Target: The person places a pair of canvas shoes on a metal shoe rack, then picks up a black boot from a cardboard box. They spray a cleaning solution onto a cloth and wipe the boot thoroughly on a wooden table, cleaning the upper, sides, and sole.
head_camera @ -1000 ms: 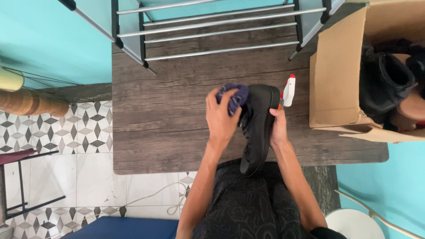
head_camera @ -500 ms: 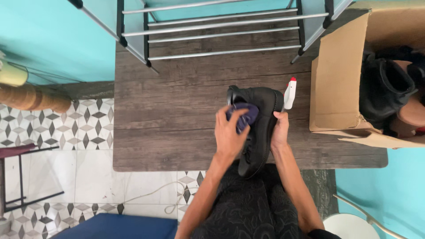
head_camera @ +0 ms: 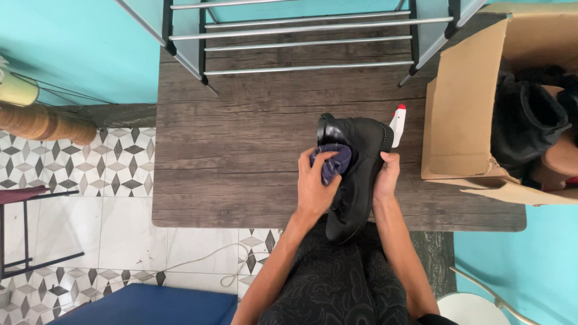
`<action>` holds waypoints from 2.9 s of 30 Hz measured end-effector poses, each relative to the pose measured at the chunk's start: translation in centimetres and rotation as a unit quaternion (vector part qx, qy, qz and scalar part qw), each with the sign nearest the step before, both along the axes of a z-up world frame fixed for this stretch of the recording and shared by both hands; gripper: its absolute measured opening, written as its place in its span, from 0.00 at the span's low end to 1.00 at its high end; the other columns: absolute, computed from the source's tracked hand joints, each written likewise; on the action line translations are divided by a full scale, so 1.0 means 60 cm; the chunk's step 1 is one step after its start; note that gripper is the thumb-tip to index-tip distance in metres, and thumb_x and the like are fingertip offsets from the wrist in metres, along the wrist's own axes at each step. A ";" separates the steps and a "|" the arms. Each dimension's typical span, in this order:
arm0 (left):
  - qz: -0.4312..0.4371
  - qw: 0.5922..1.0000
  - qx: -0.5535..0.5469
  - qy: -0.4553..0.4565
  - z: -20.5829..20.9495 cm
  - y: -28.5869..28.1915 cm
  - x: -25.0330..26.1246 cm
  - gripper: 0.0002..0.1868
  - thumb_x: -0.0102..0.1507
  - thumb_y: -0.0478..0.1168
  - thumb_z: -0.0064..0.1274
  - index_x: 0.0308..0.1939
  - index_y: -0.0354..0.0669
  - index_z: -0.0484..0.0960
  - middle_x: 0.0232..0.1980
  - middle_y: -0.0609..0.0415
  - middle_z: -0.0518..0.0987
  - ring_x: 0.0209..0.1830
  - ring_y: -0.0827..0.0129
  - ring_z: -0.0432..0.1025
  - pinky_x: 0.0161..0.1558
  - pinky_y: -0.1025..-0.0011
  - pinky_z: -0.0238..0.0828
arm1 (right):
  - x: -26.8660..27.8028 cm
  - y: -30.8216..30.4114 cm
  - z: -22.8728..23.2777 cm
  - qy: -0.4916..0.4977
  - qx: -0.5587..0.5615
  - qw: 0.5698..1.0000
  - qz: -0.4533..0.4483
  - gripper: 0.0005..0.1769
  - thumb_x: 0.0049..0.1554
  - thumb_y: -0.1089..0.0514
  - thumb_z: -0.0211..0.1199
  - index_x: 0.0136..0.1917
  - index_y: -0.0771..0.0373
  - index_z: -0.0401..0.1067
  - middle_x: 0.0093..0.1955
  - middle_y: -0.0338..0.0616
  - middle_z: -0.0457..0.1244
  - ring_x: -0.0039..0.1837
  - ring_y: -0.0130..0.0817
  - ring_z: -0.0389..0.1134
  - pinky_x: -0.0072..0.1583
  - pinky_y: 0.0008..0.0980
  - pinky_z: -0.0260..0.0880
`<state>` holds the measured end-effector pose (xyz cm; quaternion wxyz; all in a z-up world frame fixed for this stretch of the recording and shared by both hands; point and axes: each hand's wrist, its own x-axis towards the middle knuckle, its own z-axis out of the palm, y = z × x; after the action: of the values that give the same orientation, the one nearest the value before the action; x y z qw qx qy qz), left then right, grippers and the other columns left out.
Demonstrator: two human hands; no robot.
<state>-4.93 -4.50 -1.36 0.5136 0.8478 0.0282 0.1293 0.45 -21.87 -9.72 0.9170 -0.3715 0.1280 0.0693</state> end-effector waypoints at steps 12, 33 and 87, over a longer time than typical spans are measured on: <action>-0.002 1.000 -0.027 0.002 -0.015 0.036 0.038 0.26 0.55 0.30 0.59 0.58 0.44 0.77 0.63 0.39 0.66 0.64 0.46 0.66 0.65 0.56 0.67 | -0.007 0.012 0.037 0.027 0.044 0.998 0.028 0.39 0.52 0.44 0.53 0.72 0.68 0.64 0.69 0.52 0.63 0.69 0.47 0.65 0.72 0.43 0.63; -0.102 0.982 -0.160 0.018 -0.068 0.056 -0.003 0.24 0.56 0.28 0.55 0.58 0.40 0.75 0.65 0.43 0.70 0.67 0.52 0.69 0.68 0.61 0.65 | -0.009 0.012 0.056 0.007 0.062 0.996 0.057 0.40 0.53 0.45 0.52 0.73 0.70 0.63 0.70 0.56 0.62 0.69 0.48 0.65 0.72 0.45 0.64; -0.049 0.983 -0.172 -0.033 -0.056 0.119 -0.033 0.23 0.60 0.28 0.50 0.60 0.37 0.72 0.51 0.53 0.77 0.51 0.69 0.72 0.56 0.71 0.70 | -0.040 0.013 0.037 -0.014 0.024 0.999 0.033 0.39 0.53 0.45 0.49 0.71 0.73 0.63 0.70 0.58 0.62 0.69 0.51 0.65 0.71 0.46 0.64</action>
<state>-6.89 2.66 -4.75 0.6580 0.7425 -0.0088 0.1250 -1.98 -21.08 -7.50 0.9246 -0.3542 0.1012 0.0973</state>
